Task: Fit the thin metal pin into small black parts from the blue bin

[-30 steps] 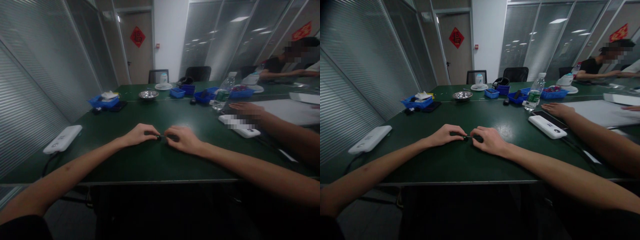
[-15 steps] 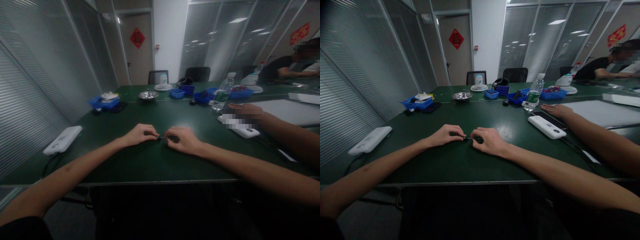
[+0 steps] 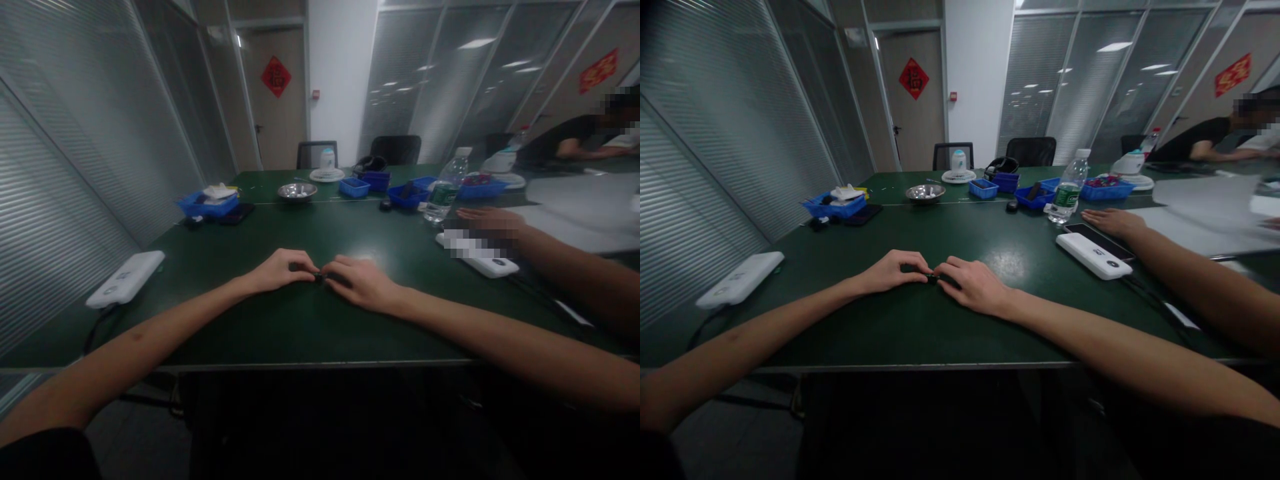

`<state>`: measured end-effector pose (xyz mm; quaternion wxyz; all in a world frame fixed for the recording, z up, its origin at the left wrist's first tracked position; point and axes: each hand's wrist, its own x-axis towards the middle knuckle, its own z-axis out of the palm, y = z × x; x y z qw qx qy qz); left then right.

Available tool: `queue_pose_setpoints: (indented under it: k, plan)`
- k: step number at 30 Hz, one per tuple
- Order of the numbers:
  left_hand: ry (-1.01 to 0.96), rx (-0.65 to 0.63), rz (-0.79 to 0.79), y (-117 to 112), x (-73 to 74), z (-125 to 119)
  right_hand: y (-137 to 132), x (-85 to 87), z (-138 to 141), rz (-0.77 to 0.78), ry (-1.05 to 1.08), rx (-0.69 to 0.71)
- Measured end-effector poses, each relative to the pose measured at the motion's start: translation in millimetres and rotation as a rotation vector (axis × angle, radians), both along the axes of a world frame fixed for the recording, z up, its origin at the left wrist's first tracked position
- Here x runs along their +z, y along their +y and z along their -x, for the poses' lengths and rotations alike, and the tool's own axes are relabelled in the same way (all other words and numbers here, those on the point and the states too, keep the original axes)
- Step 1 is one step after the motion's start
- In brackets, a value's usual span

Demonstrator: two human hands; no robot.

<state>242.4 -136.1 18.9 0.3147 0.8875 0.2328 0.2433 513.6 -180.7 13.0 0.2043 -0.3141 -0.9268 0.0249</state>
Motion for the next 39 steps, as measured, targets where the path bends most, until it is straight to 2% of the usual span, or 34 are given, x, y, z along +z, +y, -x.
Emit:
queue_pose_setpoints:
  k: [4,8,13,17,21,29,33,36,39]
  plan:
    - [0.009,0.012,0.040,1,-1.7,-1,1,-1.1,2,0.019,0.026,-0.002]
    - [-0.004,0.036,0.116,3,-5.3,-1,3,1.4,2,0.070,0.147,-0.041]
    - [0.009,0.062,0.135,3,-4.7,-1,3,6.1,2,0.098,0.132,-0.213]
    - [0.065,0.106,0.078,3,-1.7,1,1,8.2,1,0.121,0.128,-0.323]
    - [0.068,0.087,-0.090,2,-2.5,0,4,6.9,-2,0.108,0.114,-0.371]
    - [0.089,0.013,-0.178,-5,-3.4,-8,5,6.6,-3,0.122,0.120,-0.353]
    - [0.079,-0.013,-0.156,-8,0.3,-10,5,6.6,-3,0.134,0.114,-0.354]
    - [0.066,0.020,-0.096,-1,0.5,-5,4,7.0,-3,0.136,0.110,-0.347]
    - [0.061,0.129,-0.029,21,-1.9,15,3,8.7,-3,0.148,0.115,-0.335]
